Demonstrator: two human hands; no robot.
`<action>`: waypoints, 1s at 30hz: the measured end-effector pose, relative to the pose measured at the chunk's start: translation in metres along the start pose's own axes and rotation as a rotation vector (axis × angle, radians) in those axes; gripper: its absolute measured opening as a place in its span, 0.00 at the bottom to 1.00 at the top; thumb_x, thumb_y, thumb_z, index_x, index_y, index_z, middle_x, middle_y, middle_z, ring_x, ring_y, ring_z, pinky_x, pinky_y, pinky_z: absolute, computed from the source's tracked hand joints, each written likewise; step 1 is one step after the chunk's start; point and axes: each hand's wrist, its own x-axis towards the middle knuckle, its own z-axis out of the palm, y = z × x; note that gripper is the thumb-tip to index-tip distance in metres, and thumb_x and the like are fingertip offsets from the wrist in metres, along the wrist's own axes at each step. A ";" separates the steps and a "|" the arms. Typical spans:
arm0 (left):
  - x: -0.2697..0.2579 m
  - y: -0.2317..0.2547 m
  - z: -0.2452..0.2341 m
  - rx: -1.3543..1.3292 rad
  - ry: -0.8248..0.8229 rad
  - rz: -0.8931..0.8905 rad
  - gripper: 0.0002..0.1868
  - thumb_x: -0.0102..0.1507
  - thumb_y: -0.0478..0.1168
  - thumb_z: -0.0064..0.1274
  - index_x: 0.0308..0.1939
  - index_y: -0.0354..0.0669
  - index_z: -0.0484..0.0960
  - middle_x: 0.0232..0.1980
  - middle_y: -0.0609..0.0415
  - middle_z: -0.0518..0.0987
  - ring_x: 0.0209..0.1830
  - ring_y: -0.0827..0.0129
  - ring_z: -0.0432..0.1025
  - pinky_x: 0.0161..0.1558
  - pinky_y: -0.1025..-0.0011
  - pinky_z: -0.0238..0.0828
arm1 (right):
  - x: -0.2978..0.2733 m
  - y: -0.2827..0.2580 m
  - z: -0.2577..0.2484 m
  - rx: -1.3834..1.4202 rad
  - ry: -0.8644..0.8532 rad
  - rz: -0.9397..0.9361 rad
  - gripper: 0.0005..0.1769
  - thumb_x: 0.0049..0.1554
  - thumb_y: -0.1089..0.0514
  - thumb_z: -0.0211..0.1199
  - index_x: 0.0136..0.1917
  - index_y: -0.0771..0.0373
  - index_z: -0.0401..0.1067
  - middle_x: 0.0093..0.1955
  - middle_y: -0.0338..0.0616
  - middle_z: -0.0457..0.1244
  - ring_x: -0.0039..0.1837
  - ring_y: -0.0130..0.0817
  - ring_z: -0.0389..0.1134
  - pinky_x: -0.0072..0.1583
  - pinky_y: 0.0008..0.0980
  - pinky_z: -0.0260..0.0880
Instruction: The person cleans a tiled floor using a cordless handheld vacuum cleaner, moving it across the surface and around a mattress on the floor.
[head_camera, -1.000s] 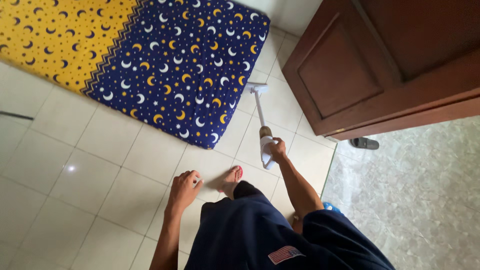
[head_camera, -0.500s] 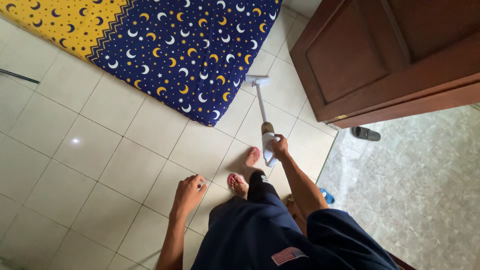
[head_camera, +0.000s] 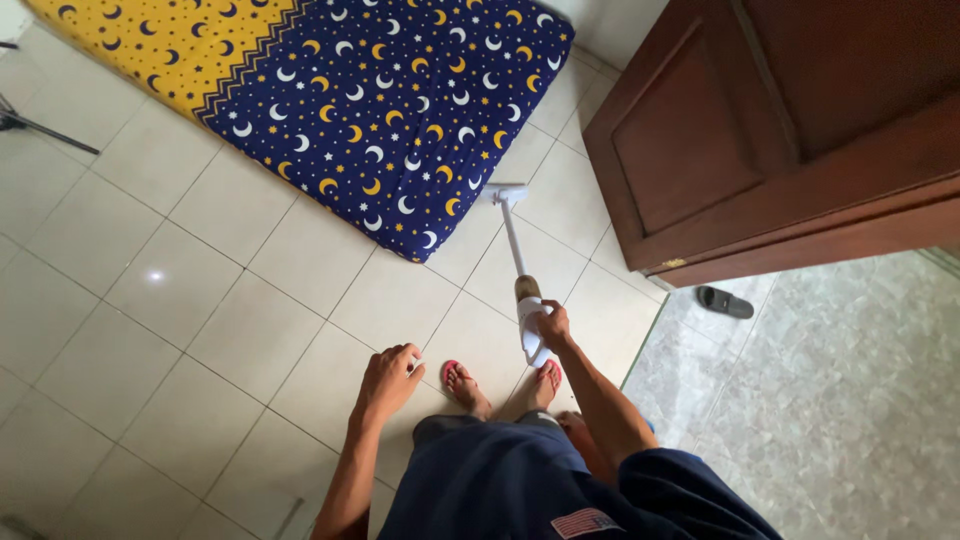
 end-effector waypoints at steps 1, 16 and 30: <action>0.000 0.005 0.004 0.001 0.010 0.005 0.10 0.61 0.43 0.59 0.42 0.42 0.79 0.37 0.50 0.83 0.41 0.57 0.78 0.45 0.59 0.73 | -0.001 0.001 -0.005 0.022 -0.018 0.000 0.28 0.57 0.61 0.59 0.72 0.63 0.66 0.49 0.59 0.69 0.49 0.43 0.74 0.49 0.38 0.77; -0.004 0.081 0.063 -0.049 0.106 -0.004 0.10 0.61 0.44 0.59 0.37 0.41 0.80 0.35 0.49 0.83 0.36 0.55 0.78 0.39 0.58 0.74 | 0.023 0.019 -0.075 -0.123 -0.063 -0.011 0.28 0.57 0.59 0.60 0.72 0.60 0.68 0.56 0.64 0.70 0.54 0.49 0.75 0.54 0.41 0.76; -0.003 0.126 0.092 -0.078 0.304 -0.119 0.16 0.60 0.43 0.60 0.47 0.39 0.76 0.31 0.45 0.83 0.32 0.52 0.79 0.35 0.60 0.75 | 0.086 -0.012 -0.129 -0.088 -0.091 -0.032 0.29 0.57 0.61 0.59 0.73 0.60 0.65 0.62 0.66 0.67 0.58 0.52 0.73 0.53 0.42 0.80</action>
